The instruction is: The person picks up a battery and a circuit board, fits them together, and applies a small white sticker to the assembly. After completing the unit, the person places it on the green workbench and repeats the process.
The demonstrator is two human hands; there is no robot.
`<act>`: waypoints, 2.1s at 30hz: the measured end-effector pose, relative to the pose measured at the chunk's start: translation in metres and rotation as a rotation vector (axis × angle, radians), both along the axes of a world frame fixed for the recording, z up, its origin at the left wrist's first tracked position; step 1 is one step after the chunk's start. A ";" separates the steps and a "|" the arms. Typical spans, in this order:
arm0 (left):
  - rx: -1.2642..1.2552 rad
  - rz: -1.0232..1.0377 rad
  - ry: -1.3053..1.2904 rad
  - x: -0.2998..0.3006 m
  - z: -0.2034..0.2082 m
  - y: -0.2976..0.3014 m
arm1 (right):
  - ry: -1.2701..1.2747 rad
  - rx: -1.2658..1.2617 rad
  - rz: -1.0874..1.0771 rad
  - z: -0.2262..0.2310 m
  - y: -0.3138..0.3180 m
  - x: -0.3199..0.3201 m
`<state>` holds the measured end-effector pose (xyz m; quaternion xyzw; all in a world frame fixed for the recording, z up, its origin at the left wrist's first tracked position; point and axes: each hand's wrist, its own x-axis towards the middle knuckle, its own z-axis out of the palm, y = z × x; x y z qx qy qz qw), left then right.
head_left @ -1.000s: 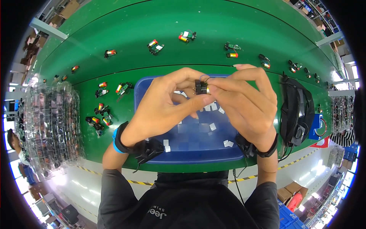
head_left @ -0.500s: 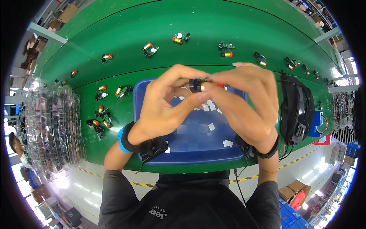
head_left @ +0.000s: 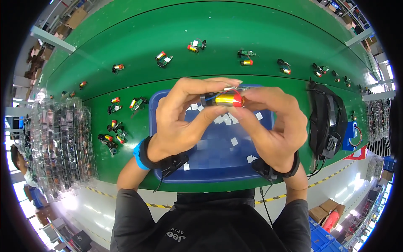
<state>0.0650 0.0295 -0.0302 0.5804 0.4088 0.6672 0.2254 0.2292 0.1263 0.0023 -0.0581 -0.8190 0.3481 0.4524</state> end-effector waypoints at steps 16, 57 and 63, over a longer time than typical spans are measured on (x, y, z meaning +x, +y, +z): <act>-0.167 0.223 0.302 -0.007 0.022 -0.011 | -0.168 -0.683 0.122 0.009 0.000 -0.004; -0.267 0.520 0.563 -0.030 0.039 0.001 | -0.562 -0.727 0.078 0.023 0.029 0.008; -0.111 0.382 0.852 -0.004 0.034 -0.015 | -0.604 -1.042 0.302 0.003 0.030 -0.008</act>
